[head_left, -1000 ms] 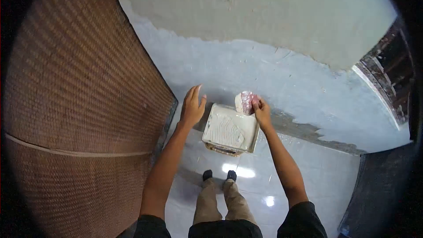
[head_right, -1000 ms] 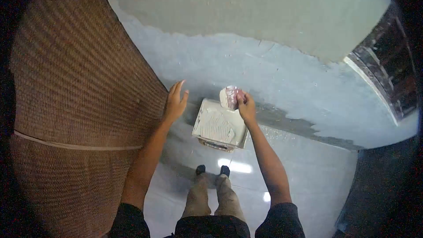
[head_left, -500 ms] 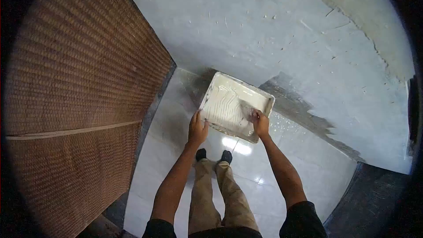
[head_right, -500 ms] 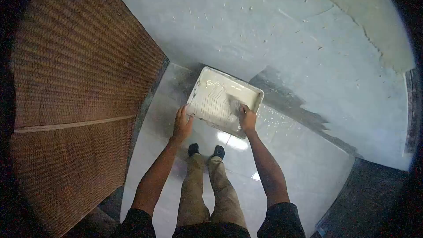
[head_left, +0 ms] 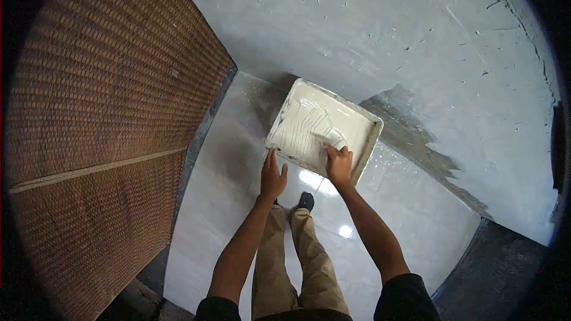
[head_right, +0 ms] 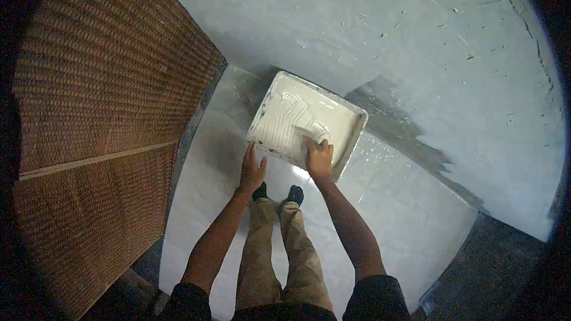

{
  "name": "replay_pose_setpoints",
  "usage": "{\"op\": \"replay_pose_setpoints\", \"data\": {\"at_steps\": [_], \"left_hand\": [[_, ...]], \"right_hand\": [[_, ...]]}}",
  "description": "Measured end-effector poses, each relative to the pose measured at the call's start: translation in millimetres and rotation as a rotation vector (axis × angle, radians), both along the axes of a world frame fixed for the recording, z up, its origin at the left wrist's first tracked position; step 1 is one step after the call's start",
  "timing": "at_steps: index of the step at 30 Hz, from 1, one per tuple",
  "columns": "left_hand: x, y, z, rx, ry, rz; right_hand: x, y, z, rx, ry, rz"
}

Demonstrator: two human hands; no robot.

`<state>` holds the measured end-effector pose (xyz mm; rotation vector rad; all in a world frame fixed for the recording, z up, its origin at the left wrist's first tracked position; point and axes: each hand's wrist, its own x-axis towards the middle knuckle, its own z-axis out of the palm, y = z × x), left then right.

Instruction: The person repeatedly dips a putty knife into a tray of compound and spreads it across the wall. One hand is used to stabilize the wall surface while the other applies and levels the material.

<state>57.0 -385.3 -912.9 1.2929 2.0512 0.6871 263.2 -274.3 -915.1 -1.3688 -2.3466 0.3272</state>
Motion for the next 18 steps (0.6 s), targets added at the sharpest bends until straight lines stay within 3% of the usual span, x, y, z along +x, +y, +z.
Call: {"op": "replay_pose_setpoints", "data": {"at_steps": [1, 2, 7, 18], "left_hand": [[-1, -2, -3, 0.035, 0.029, -0.013], [-2, -2, -6, 0.073, 0.059, -0.026], [-5, 0, 10, 0.068, 0.033, -0.063], [-13, 1, 19, 0.065, 0.067, -0.102]], "right_hand": [[-2, -8, 0, -0.037, -0.082, 0.025], [-8, -15, -1, -0.055, 0.037, 0.041], [-19, -37, 5, -0.167, 0.015, 0.055], [-26, -11, 11, -0.309, 0.075, 0.161]]}}
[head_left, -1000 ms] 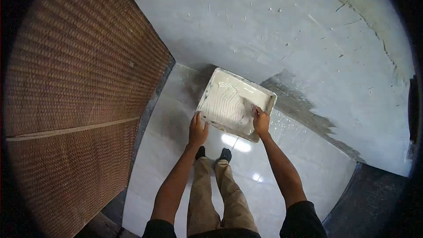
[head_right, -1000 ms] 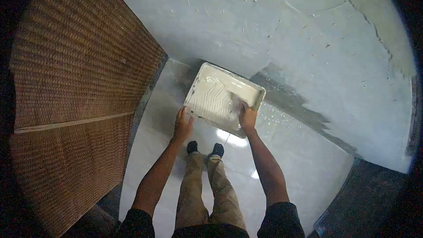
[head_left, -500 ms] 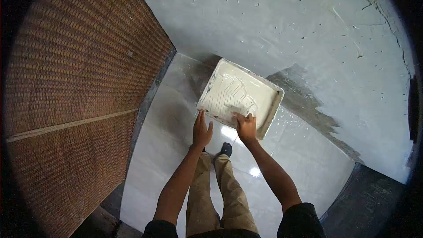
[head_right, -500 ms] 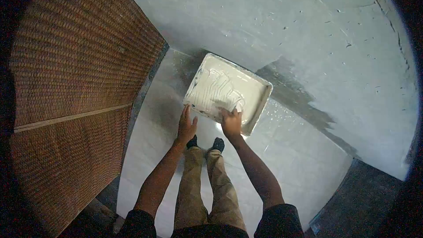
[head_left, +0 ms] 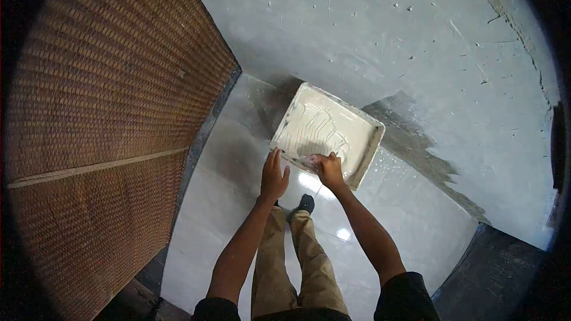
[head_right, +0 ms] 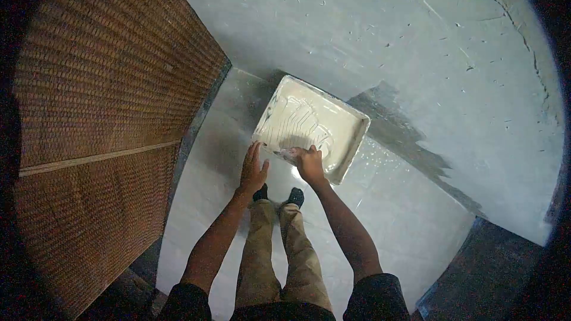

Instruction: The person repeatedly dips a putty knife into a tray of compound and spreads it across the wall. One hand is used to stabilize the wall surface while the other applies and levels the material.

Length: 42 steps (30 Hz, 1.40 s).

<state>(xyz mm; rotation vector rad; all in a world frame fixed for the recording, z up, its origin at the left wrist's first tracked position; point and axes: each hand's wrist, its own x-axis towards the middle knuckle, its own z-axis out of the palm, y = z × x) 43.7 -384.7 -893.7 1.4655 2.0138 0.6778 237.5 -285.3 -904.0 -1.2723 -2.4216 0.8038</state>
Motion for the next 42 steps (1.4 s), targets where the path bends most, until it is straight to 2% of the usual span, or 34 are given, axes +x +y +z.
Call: {"op": "replay_pose_setpoints", "data": {"at_steps": [2, 4, 7, 11, 14, 16, 20, 22, 23, 24, 26, 28, 30, 32, 34, 35, 38, 39, 42], "left_hand": [[0, -2, 2, -0.014, 0.027, -0.003], [-1, -2, 7, -0.036, 0.044, -0.013], [-4, 0, 17, -0.082, 0.071, -0.03], [-7, 3, 25, -0.111, 0.135, -0.076], [-8, 8, 38, -0.116, 0.162, -0.089], [-10, 9, 40, -0.123, 0.197, -0.101], [-15, 6, 43, -0.059, 0.188, -0.117], [-19, 7, 47, -0.066, 0.183, -0.094], [-20, 9, 51, -0.075, 0.174, -0.068], [-22, 13, 57, -0.065, 0.177, -0.072], [-23, 21, 70, -0.049, 0.183, -0.047], [-25, 30, 90, -0.033, 0.183, -0.061], [-25, 42, 111, -0.011, 0.186, -0.078], [-25, 56, 135, 0.0, 0.189, -0.083], [-25, 69, 153, 0.078, 0.179, -0.098], [-26, 76, 163, 0.134, 0.164, -0.105], [-26, 101, 215, 0.231, 0.171, -0.15], [-27, 109, 232, 0.28, 0.18, -0.165], [-37, 129, 288, 0.451, 0.258, -0.176]], "right_hand": [[0, 8, 5, -0.033, -0.001, 0.001], [4, 17, 10, -0.147, 0.112, 0.048], [7, 27, 2, -0.115, 0.271, 0.063], [17, 35, 7, -0.157, 0.196, 0.031], [23, 45, -22, -0.17, 0.109, 0.014], [27, 50, -38, -0.262, 0.088, -0.033], [35, 61, -31, -0.413, 0.109, -0.084], [42, 63, -34, -0.454, 0.162, -0.28], [48, 67, -38, -0.552, 0.193, -0.28], [49, 68, -27, -0.543, 0.198, -0.283], [54, 69, -3, -0.872, 0.306, -0.426], [61, 66, 16, -0.91, 0.419, -0.436], [62, 65, 38, -1.08, 0.754, -0.592], [68, 65, 68, -1.07, 0.759, -0.545], [69, 64, 100, -1.121, 0.995, -0.598], [74, 64, 119, -1.134, 1.013, -0.501], [69, 66, 195, -1.043, 1.124, -0.4], [71, 70, 212, -1.032, 1.238, -0.28], [52, 68, 288, -0.825, 1.334, -0.262]]}}
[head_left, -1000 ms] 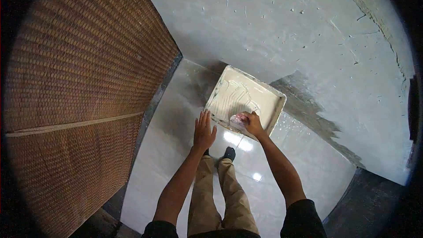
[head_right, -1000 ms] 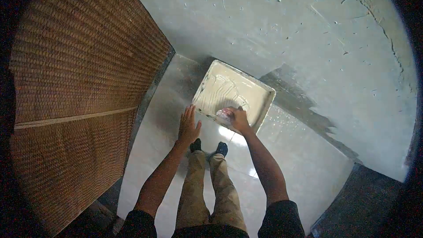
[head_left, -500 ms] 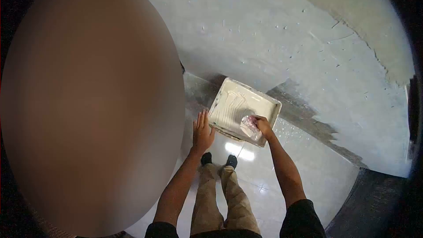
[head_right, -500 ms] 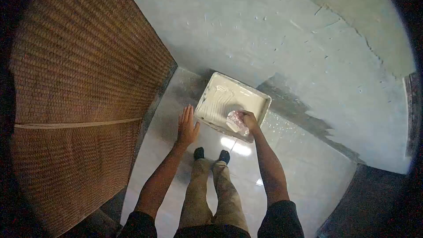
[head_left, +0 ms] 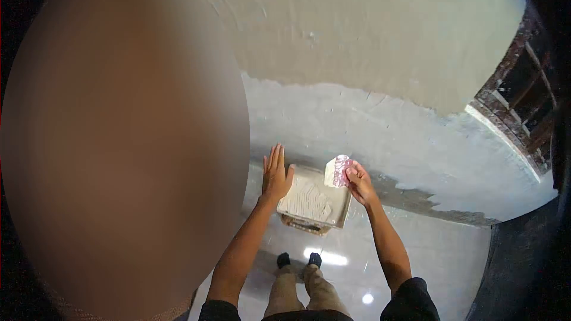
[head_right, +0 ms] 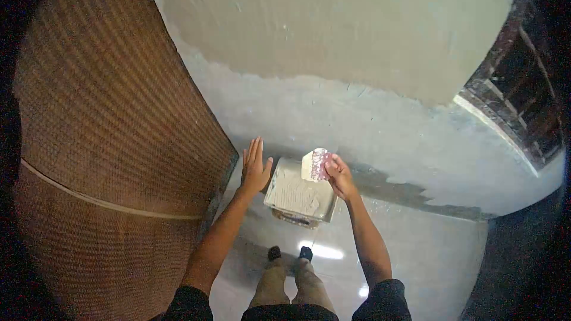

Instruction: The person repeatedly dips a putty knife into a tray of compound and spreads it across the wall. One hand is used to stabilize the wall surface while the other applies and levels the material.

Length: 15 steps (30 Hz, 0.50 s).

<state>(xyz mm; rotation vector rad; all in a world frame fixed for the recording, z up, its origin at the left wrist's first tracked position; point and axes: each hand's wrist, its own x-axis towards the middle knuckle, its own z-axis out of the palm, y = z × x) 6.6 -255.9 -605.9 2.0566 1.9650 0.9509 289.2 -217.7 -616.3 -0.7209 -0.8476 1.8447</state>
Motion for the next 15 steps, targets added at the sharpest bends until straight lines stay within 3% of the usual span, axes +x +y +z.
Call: {"op": "replay_pose_setpoints", "data": {"at_steps": [6, 7, 9, 13, 15], "left_hand": [[-4, 57, 104, 0.163, 0.026, -0.036], [-21, 13, 124, 0.265, 0.002, -0.057], [-25, 2, 169, 0.348, 0.003, -0.08], [-22, 36, 236, 0.421, 0.023, -0.119], [-28, 17, 265, 0.497, 0.026, -0.142]], "right_hand": [[2, 45, 114, 0.229, -0.03, -0.09], [-18, -5, 142, 0.327, -0.073, -0.159], [-23, -28, 194, 0.432, -0.085, -0.239], [-5, 10, 248, 0.495, -0.121, -0.293], [-9, -14, 275, 0.498, -0.106, -0.386]]}}
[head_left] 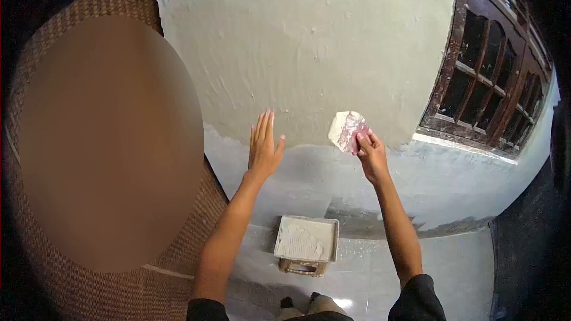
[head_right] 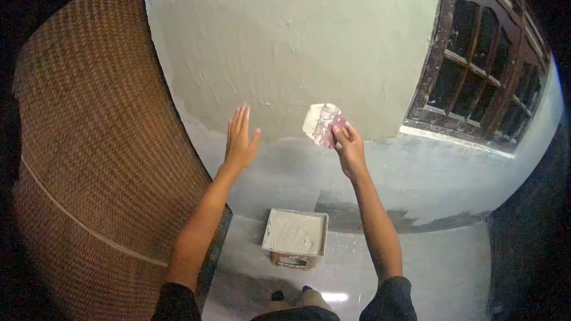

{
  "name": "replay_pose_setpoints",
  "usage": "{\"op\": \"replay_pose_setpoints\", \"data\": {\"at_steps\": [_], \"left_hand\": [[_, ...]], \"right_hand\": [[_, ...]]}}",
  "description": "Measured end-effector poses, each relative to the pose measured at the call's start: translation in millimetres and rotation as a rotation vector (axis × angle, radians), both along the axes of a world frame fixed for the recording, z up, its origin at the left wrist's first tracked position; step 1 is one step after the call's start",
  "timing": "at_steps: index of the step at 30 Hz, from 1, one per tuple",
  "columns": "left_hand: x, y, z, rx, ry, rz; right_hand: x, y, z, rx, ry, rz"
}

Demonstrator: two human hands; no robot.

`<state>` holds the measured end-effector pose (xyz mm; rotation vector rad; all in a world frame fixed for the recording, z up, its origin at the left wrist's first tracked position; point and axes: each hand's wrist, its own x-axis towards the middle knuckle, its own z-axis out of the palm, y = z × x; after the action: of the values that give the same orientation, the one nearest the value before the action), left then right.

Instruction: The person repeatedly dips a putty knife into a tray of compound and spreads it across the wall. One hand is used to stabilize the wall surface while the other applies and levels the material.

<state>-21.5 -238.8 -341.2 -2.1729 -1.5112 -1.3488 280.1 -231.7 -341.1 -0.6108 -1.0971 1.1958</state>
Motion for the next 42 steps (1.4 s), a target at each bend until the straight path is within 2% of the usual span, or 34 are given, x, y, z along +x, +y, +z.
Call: {"op": "replay_pose_setpoints", "data": {"at_steps": [4, 15, 19, 21, 22, 23, 25, 27, 29, 31, 34, 42], "left_hand": [[6, 25, 58, 0.103, 0.023, -0.017], [39, 95, 174, 0.329, 0.09, -0.048], [59, 120, 216, 0.433, 0.08, -0.101], [70, 129, 238, 0.465, 0.081, -0.116], [73, 134, 248, 0.493, 0.087, -0.108], [78, 139, 256, 0.52, 0.092, -0.1], [85, 149, 271, 0.554, 0.078, -0.109], [92, 156, 278, 0.588, 0.067, -0.113], [98, 158, 283, 0.592, 0.04, -0.108], [101, 161, 285, 0.611, 0.048, -0.115], [104, 168, 288, 0.645, 0.05, -0.131], [98, 180, 290, 0.696, 0.043, -0.174]], "right_hand": [[7, 2, 66, 0.036, 0.071, -0.102], [59, 48, 168, 0.288, -0.033, -0.158], [72, 67, 218, 0.44, -0.024, -0.31], [69, 75, 245, 0.68, -0.085, -0.518], [74, 89, 254, 0.801, -0.169, -0.608], [77, 102, 261, 0.805, -0.171, -0.614], [68, 107, 277, 1.024, -0.421, -1.168], [60, 101, 289, 1.105, -0.592, -1.274], [65, 121, 296, 1.338, -0.777, -1.418], [61, 129, 296, 1.375, -0.829, -1.444], [61, 129, 290, 1.343, -1.2, -1.6], [64, 126, 297, 1.201, -1.559, -1.587]]}}
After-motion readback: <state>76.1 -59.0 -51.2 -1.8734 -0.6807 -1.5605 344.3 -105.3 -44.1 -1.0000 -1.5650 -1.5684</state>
